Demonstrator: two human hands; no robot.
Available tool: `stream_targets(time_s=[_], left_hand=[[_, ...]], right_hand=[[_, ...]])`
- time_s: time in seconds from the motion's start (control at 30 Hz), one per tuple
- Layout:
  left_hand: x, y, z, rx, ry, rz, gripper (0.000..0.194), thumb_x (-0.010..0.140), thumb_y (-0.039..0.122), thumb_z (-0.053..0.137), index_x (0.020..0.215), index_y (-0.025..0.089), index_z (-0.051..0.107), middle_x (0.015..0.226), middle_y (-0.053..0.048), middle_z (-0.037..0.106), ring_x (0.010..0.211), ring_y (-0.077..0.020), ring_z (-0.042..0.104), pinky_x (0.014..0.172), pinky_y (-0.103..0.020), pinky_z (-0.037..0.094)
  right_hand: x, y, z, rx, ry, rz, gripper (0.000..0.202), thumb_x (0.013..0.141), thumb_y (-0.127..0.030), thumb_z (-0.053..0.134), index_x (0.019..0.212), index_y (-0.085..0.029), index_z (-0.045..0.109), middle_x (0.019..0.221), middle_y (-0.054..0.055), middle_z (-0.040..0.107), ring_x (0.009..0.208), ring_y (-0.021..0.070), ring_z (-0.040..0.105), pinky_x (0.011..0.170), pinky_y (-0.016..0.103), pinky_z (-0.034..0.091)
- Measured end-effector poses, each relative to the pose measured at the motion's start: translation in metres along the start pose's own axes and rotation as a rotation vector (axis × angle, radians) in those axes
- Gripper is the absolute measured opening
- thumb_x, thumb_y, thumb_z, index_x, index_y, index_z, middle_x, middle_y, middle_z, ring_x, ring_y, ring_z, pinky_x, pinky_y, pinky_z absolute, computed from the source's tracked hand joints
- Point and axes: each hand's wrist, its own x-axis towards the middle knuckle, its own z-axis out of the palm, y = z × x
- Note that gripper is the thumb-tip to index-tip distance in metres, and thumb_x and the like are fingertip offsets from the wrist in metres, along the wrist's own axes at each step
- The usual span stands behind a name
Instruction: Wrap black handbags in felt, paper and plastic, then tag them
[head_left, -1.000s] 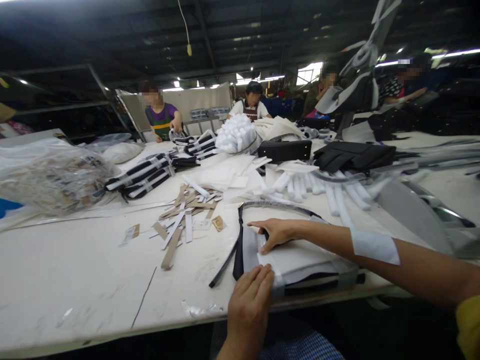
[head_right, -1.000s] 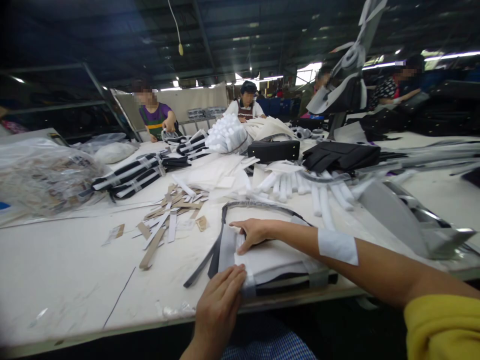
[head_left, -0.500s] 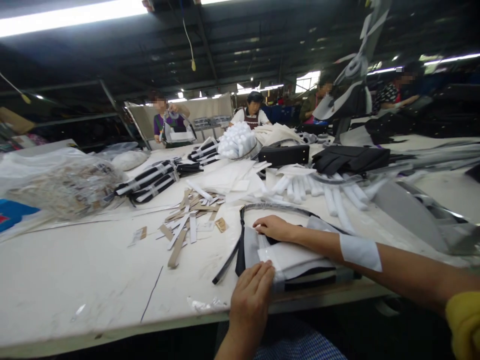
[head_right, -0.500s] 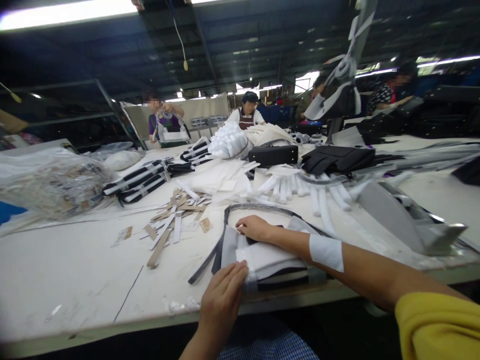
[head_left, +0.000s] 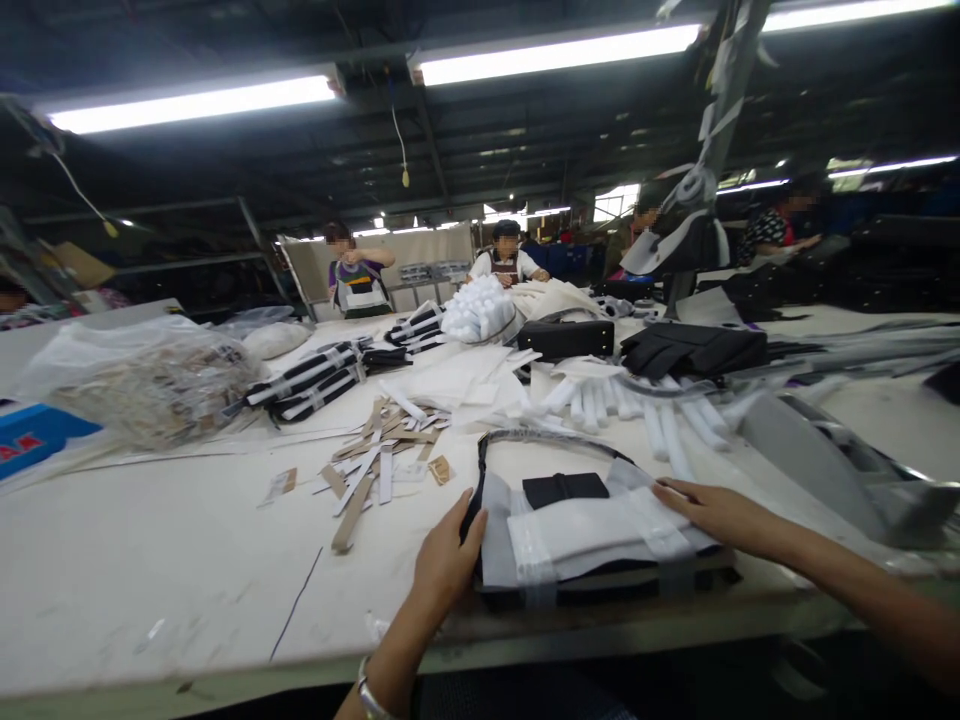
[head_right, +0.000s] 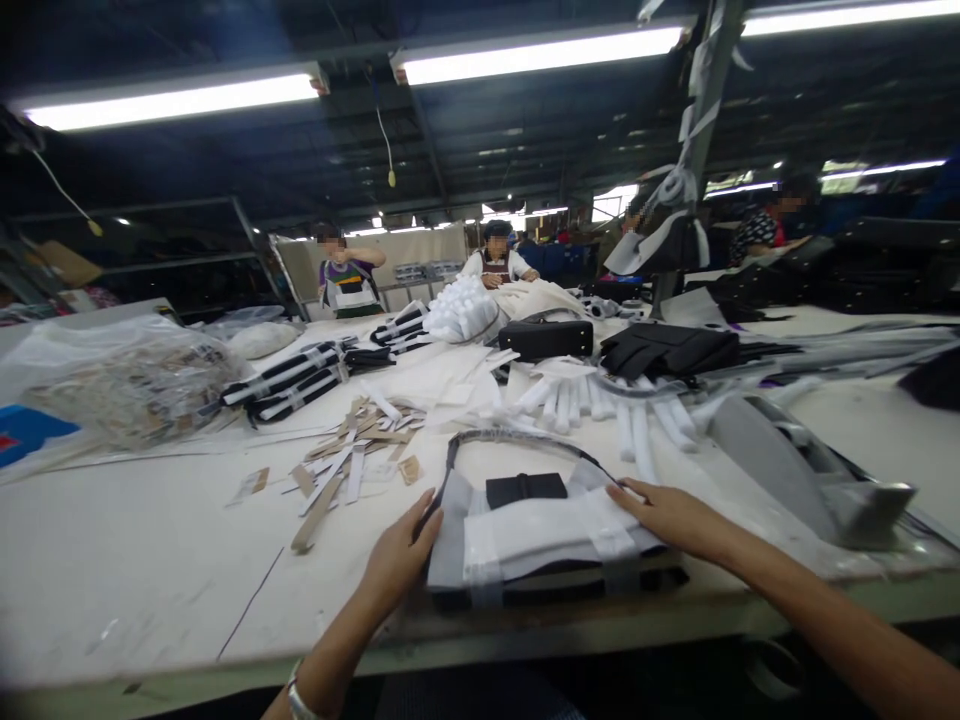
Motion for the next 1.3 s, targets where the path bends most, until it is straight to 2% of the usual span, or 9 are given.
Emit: stream_targets(time_s=[0.1,0.23,0.43,0.57,0.7,0.83,0.9,1.03,1.3], left_hand=[[0.009,-0.008,0.012,-0.082,-0.015,-0.037,0.058,0.083,0.043,0.066,0.132,0.013,0.060,0.132,-0.018,0.063,0.128,-0.0367,0.055,0.111,-0.055,0.039],[0.002,0.002,0.009,-0.294,0.080,0.048,0.076,0.083,0.043,0.069,0.149,0.022,0.039,0.148,-0.011,0.050,0.138,-0.0284,0.046,0.114,-0.042,0.039],[-0.014,0.062,-0.017,-0.297,0.257,0.324,0.078,0.087,0.046,0.066,0.153,0.029,0.029,0.154,-0.009,0.043,0.140,-0.0292,0.043,0.115,-0.044,0.037],[-0.025,0.096,-0.019,-0.180,0.220,0.452,0.064,0.088,0.041,0.065,0.146,0.027,0.042,0.144,-0.010,0.054,0.135,-0.0284,0.048,0.113,-0.044,0.038],[-0.027,0.115,-0.021,-0.341,0.108,0.433,0.045,0.092,0.045,0.060,0.130,0.022,0.056,0.120,-0.010,0.068,0.109,-0.0247,0.066,0.096,-0.039,0.051],[-0.025,0.137,-0.032,-0.385,0.050,0.450,0.040,0.097,0.052,0.045,0.101,0.018,0.067,0.092,-0.006,0.070,0.087,-0.0198,0.066,0.079,-0.031,0.052],[-0.025,0.149,-0.037,-0.389,0.025,0.427,0.043,0.097,0.054,0.044,0.086,0.018,0.066,0.077,-0.002,0.065,0.074,-0.0163,0.061,0.069,-0.027,0.049],[-0.024,0.163,-0.042,-0.360,-0.047,0.375,0.043,0.093,0.055,0.052,0.073,0.018,0.059,0.064,0.001,0.056,0.062,-0.0130,0.052,0.061,-0.023,0.042],[-0.017,0.149,-0.046,-0.163,0.006,0.416,0.036,0.089,0.051,0.060,0.074,0.019,0.062,0.062,0.003,0.055,0.059,-0.0117,0.048,0.056,-0.023,0.036]], right_hand=[[-0.007,0.000,0.017,0.218,0.053,0.042,0.065,0.077,-0.068,0.054,0.116,-0.019,0.073,0.125,0.011,0.068,0.123,0.0385,0.059,0.109,0.049,0.043],[-0.011,-0.015,0.016,0.475,0.189,-0.023,0.074,0.076,-0.067,0.060,0.133,-0.019,0.062,0.134,0.010,0.062,0.128,0.0358,0.055,0.109,0.044,0.044],[-0.003,-0.062,-0.008,0.527,0.396,-0.210,0.082,0.079,-0.058,0.060,0.151,-0.023,0.039,0.138,0.011,0.059,0.120,0.0359,0.061,0.103,0.050,0.048],[-0.040,-0.107,-0.006,0.494,0.699,-0.354,0.051,0.084,-0.055,0.059,0.129,-0.028,0.059,0.129,0.007,0.064,0.108,0.0310,0.066,0.095,0.044,0.053],[-0.084,-0.151,0.000,0.657,0.238,-0.547,0.038,0.091,-0.056,0.057,0.103,-0.023,0.072,0.099,0.007,0.073,0.089,0.0235,0.069,0.084,0.035,0.057],[-0.093,-0.192,-0.003,1.002,-0.149,-0.587,0.054,0.092,-0.058,0.057,0.132,-0.022,0.061,0.127,0.011,0.066,0.117,0.0262,0.062,0.105,0.045,0.047],[-0.091,-0.211,-0.007,1.220,-0.245,-0.586,0.051,0.093,-0.059,0.056,0.125,-0.021,0.065,0.130,0.011,0.064,0.123,0.0261,0.058,0.110,0.047,0.042],[-0.093,-0.241,-0.018,1.506,-0.308,-0.590,0.038,0.092,-0.053,0.061,0.089,-0.018,0.073,0.112,0.008,0.073,0.118,0.0243,0.062,0.115,0.044,0.038],[-0.100,-0.244,-0.037,1.744,-0.176,-0.418,0.022,0.084,-0.036,0.074,0.096,-0.017,0.073,0.103,0.007,0.075,0.111,0.0245,0.067,0.114,0.043,0.042]])
